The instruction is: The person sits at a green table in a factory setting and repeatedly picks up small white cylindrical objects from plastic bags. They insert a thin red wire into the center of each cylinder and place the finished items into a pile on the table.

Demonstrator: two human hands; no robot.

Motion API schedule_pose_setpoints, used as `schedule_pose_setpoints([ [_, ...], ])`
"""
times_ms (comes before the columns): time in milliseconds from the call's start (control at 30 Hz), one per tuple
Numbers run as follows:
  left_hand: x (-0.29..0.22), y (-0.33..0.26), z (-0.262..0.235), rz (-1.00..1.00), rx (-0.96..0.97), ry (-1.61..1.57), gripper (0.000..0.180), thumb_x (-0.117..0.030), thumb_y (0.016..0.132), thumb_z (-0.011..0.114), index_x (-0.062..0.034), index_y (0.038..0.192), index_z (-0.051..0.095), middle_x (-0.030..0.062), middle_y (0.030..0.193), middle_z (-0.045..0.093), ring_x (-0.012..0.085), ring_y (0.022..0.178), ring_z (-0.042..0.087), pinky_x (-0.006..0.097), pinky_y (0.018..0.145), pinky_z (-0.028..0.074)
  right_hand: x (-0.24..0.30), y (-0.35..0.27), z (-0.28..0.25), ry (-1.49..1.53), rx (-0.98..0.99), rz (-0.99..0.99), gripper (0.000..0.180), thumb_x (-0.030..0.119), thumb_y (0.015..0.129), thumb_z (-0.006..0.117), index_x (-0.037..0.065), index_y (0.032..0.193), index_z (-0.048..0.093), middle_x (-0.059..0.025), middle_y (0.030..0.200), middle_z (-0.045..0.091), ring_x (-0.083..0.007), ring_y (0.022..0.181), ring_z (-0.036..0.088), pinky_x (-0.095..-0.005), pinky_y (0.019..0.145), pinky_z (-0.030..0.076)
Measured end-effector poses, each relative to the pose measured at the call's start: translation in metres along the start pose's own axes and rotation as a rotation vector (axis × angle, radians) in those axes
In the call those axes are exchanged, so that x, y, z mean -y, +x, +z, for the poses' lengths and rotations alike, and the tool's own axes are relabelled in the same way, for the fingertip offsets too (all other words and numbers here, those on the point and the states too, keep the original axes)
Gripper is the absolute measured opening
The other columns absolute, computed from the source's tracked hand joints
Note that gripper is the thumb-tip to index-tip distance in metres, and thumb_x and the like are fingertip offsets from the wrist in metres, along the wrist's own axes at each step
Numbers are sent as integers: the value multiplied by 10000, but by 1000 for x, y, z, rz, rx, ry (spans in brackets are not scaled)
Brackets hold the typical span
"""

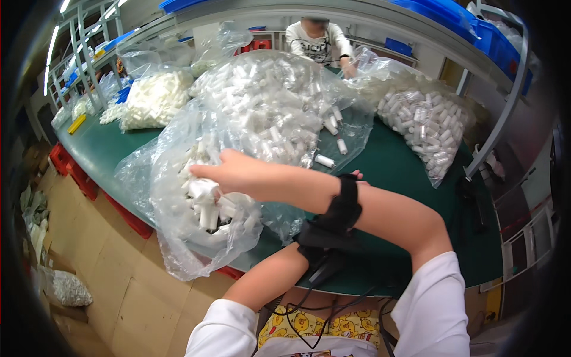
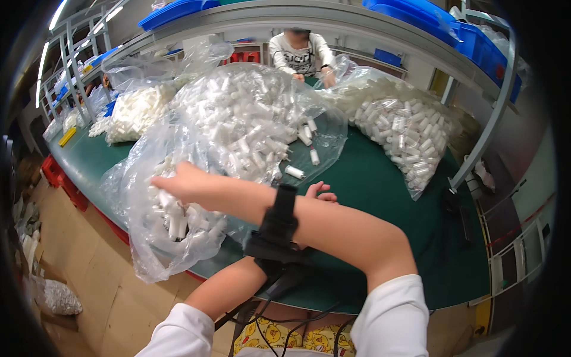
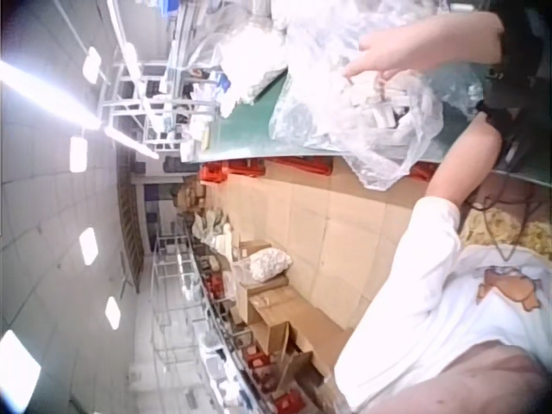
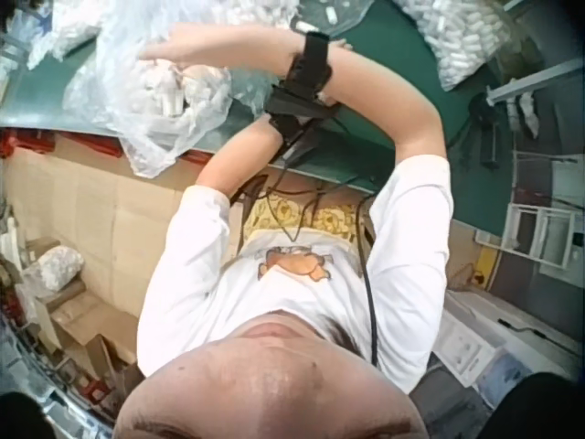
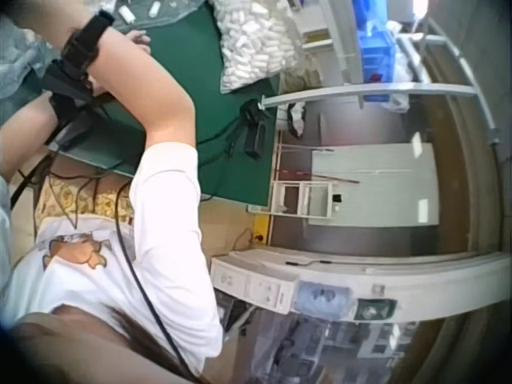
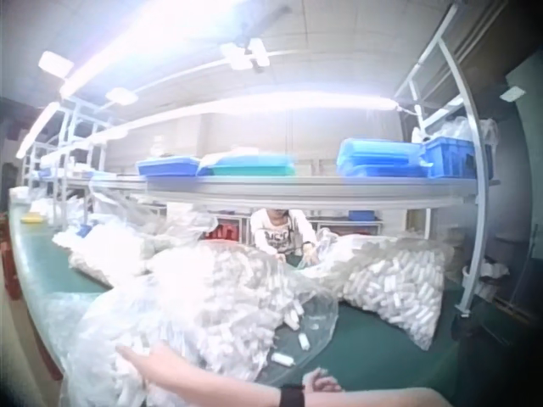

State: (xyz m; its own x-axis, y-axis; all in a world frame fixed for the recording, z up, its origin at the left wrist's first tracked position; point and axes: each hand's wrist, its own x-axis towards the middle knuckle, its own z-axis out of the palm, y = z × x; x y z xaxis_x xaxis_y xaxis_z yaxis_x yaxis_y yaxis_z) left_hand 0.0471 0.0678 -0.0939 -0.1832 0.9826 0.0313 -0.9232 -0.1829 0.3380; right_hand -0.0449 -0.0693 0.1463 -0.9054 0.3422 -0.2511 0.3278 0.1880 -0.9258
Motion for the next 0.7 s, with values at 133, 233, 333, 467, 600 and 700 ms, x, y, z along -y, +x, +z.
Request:
schedule_pose_setpoints([
  [133,-27,-10,39,-298,28,168,224,-281,880,519,-79,782,519,-24,662,520,69,566,485,221,550,410,-48,8,-27,-396,-297,-1006,247,96,761,566,-7,977,508,-133,891,498,-249,817,546,-345,717,445],
  [233,-31,-24,25,-75,38,227,259,-313,891,474,-94,758,515,6,650,540,111,579,516,231,559,425,-78,-9,-62,-1075,-405,-1192,179,85,656,583,26,811,517,-107,799,491,-256,756,524,-356,677,431],
  [333,-7,-26,54,265,-317,301,262,-274,897,431,-94,707,444,9,576,425,129,509,424,269,540,393,-137,-8,-131,-1302,-567,-846,162,155,663,596,29,738,527,-115,796,519,-275,811,518,-369,729,428],
  [467,-22,-31,62,179,-288,343,239,-193,862,409,-93,650,364,8,533,328,127,472,330,287,514,357,-192,15,-188,-1029,-651,-377,458,319,760,597,-15,1055,487,-216,1034,465,-355,1006,445,-427,863,390],
  [600,-23,-35,69,201,-324,383,218,-165,830,407,-90,635,346,11,515,312,123,454,318,285,493,351,-223,61,-229,-1031,-752,-179,652,396,794,576,-11,1242,336,-255,1165,376,-405,1082,394,-459,907,362],
  [700,-28,-37,71,290,-348,377,227,-165,838,400,-87,631,351,5,508,317,112,443,315,275,483,349,-214,86,-238,-1058,-866,-122,639,358,777,607,8,1233,329,-243,1188,359,-405,1090,392,-458,905,366],
])
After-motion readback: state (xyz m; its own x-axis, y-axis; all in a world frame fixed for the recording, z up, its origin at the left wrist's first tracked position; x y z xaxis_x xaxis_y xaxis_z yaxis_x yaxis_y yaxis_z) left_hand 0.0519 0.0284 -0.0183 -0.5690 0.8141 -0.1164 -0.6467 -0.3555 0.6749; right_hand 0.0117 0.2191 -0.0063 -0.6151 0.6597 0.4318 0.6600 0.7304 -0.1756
